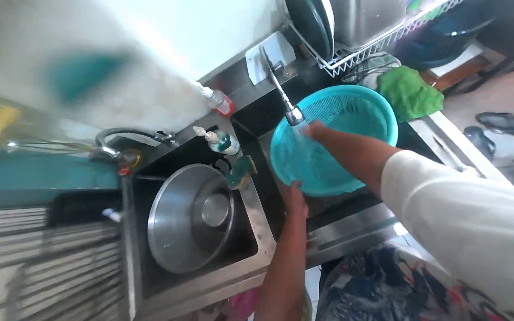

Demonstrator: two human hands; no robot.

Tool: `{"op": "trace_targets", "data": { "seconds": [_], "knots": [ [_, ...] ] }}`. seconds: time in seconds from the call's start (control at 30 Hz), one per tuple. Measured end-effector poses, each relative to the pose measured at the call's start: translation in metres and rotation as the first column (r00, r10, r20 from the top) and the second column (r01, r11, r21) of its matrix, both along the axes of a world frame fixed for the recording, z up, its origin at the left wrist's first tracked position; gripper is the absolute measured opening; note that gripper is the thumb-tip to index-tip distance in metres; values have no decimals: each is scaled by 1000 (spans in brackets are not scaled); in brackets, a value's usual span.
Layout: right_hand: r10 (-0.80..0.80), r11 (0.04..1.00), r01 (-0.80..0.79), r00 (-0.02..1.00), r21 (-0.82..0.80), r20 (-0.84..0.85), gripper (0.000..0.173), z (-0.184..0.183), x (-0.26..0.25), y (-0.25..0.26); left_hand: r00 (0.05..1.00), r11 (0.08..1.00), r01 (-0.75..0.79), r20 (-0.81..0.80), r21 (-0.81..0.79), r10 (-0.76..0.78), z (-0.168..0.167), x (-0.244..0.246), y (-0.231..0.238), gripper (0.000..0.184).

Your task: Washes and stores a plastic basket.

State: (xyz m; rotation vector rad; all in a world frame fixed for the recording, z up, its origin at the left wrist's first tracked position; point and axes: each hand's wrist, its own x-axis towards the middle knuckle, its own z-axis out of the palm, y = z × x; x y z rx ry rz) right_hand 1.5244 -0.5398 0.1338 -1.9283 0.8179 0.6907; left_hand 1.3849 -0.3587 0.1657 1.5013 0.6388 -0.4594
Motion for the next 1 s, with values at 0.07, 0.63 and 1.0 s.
{"op": "trace_targets", "data": {
  "seconds": [0.07,0.63,1.0],
  "knots": [
    [-154,986,160,982,-49,114,47,26,13,-16,1000,1000,-23,-2,19,23,-1,-1,2,47],
    [-315,949,285,834,136,452,43,94,193,-54,977,992,-129,-171,-10,125,20,-11,12,46],
    [783,619,-667,481,-414,394,33,187,-130,-60,954,984,-152,-274,-90,122,61,-1,28,21]
  ]
}}
